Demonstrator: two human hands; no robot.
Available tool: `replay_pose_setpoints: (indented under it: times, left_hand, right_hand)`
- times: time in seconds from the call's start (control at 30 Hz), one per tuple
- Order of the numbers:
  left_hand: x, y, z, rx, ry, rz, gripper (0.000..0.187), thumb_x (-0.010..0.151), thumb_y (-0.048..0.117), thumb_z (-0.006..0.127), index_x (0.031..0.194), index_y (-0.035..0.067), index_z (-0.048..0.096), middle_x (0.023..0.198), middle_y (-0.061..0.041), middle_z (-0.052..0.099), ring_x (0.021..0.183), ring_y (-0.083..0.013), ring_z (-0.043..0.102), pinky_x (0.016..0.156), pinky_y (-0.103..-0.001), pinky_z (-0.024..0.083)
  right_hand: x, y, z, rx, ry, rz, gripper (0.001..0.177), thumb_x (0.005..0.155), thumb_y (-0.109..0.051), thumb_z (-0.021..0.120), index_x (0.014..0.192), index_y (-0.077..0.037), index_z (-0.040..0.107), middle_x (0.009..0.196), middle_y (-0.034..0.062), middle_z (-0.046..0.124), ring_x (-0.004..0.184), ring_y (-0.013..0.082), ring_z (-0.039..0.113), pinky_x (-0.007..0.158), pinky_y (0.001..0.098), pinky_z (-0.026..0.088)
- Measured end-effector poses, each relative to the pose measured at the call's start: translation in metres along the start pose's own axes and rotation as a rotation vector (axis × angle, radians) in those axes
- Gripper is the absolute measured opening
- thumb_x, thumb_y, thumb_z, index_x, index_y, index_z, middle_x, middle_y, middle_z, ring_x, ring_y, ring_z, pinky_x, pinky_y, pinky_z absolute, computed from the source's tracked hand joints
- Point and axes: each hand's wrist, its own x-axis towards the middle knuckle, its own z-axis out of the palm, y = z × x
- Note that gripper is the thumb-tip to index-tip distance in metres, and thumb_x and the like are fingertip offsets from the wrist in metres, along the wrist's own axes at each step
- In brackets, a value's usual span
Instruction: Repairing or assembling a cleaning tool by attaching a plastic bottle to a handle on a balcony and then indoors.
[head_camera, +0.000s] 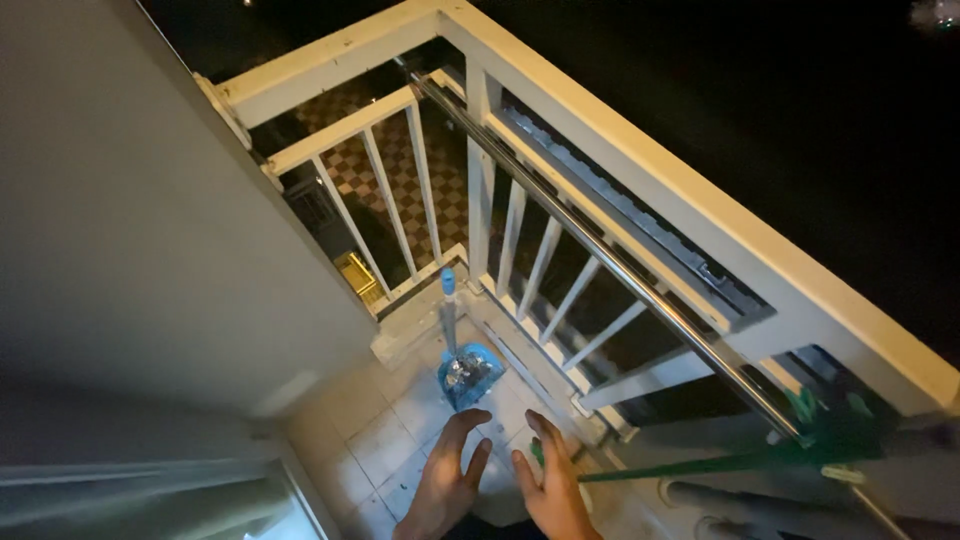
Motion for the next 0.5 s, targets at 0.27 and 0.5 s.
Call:
replay_pose_setpoints:
  times: [0.27,0.5]
  left_hand:
    - [0.028,-0.029,-0.048,-0.065,-0.06,-0.007,0.04,0.095,0.013,0.065,0.133,0.004,0.054,0.131,-0.016,0.061,0.122,-0.0317,0.064,0.097,-0.039,0.053]
    - [0.045,-0.042,-0.082,-0.08,-0.04,0.033,0.039,0.1,0.021,0.06,0.135,0.003,0.054,0.133,-0.019,0.06,0.127,-0.0346,0.061,0.105,-0.042,0.049]
  right_hand:
    - [0.03,-0.017,0.049,-0.099,-0.018,0.047,0.06,0.09,-0.01,0.071,0.144,-0.002,0.046,0.147,0.0185,0.05,0.137,0.0333,0.051,0.111,0.0429,0.043]
    - [0.053,-0.039,0.071,-0.05,-0.002,0.083,0.062,0.09,-0.015,0.069,0.146,-0.005,0.044,0.15,0.016,0.048,0.136,0.0304,0.052,0.108,0.0418,0.046]
